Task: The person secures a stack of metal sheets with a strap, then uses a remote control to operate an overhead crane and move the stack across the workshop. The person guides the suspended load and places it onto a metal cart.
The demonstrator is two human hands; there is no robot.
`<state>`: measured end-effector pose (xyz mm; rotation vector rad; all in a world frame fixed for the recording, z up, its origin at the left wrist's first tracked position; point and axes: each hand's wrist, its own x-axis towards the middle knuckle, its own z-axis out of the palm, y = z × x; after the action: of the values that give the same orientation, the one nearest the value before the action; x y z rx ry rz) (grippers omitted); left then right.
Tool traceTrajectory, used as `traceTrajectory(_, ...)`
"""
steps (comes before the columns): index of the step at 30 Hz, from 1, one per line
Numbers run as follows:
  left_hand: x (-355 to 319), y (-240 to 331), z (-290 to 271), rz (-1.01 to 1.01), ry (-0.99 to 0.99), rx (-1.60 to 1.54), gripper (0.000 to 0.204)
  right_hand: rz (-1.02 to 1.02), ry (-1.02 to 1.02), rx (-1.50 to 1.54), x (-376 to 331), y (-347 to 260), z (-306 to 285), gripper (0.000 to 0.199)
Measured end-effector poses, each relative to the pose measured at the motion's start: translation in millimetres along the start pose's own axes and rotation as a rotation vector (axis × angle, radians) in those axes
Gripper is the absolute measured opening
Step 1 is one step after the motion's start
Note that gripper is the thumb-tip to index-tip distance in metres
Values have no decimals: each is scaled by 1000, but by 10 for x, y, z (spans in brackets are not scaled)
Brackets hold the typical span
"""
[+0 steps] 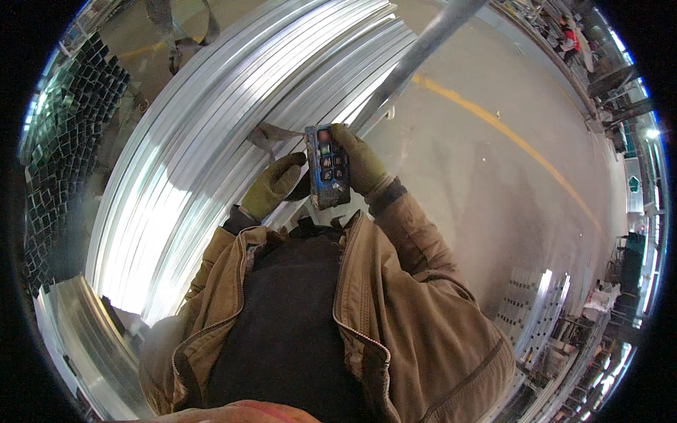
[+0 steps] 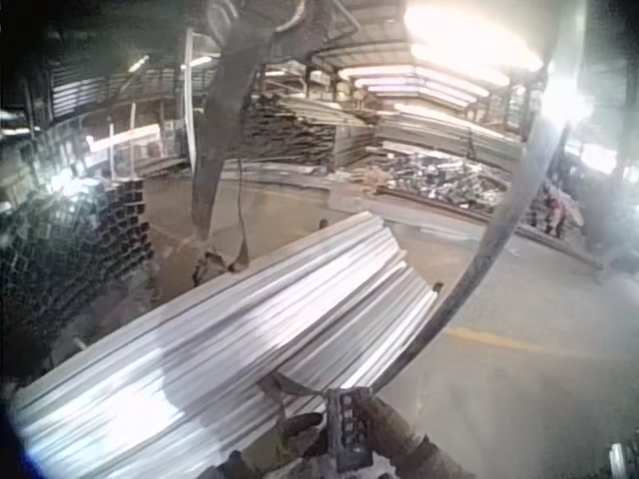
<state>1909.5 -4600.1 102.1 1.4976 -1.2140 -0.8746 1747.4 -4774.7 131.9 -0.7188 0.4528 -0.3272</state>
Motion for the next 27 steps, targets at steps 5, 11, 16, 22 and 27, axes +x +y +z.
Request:
traceTrajectory(5, -163, 188, 333, -210, -85, -293, 68, -30, -5, -77, -170, 26, -146, 42)
traceTrajectory(11, 111, 181, 874, -58, -115, -68, 83, 15, 153, -139, -246, 22, -423, 41)
traceTrajectory(16, 35, 83, 1123, -268, -78, -471, 77, -97, 92, -362, -445, -28, -547, 48)
traceTrajectory(22, 130, -344, 1248, -147, 35, -326, 62, -173, -1, -474, -392, 83, -682, 55)
traceTrajectory(27, 283, -487, 1120, -294, -109, -266, 69, 3, -56, -223, -200, 78, -824, 45)
